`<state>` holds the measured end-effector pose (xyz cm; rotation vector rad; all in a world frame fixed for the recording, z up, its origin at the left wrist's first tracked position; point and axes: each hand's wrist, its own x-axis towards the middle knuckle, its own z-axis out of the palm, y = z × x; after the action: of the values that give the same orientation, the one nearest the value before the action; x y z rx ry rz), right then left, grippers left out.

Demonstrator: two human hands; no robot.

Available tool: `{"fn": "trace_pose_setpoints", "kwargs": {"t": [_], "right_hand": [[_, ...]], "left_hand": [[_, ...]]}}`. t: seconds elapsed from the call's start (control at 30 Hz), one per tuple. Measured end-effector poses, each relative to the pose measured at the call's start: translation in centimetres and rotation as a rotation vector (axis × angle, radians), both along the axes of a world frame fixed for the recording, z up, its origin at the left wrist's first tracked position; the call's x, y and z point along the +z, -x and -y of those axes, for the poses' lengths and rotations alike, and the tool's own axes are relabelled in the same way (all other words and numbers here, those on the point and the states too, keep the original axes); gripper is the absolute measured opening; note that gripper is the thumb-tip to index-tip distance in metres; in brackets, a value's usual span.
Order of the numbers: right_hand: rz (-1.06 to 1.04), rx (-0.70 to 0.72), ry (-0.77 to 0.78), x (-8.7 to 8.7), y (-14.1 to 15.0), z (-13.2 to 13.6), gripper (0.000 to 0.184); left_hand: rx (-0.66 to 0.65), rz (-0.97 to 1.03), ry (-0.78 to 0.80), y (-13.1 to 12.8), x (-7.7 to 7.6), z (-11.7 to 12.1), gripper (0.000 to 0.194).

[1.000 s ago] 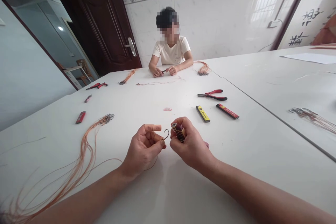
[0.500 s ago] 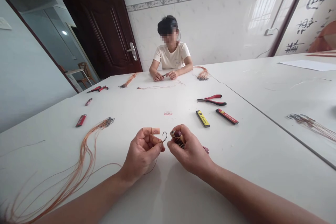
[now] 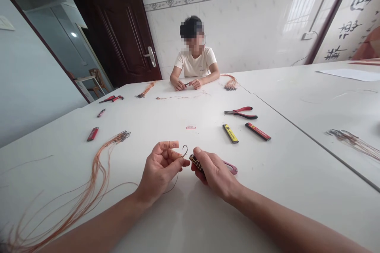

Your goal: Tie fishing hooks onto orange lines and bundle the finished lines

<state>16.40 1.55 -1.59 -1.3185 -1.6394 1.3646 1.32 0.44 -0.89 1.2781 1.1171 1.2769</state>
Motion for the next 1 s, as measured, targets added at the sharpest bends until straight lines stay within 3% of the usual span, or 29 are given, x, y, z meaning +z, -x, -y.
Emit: {"fn": "trace_pose_setpoints", "kwargs": {"t": [0.33,1.0], "right_hand": [[0.044,-0.018,0.034,0.37,0.16,-0.02,0.041],[0.088,0.016,0.015,-0.16,-0.06,-0.28,0.04]], "left_hand": [[-0.011,0.04,0.012,-0.21,0.08,0.0,0.031],[-0.032,0.009,0.003,-0.18,-0.01,-0.02,0.03]]}}
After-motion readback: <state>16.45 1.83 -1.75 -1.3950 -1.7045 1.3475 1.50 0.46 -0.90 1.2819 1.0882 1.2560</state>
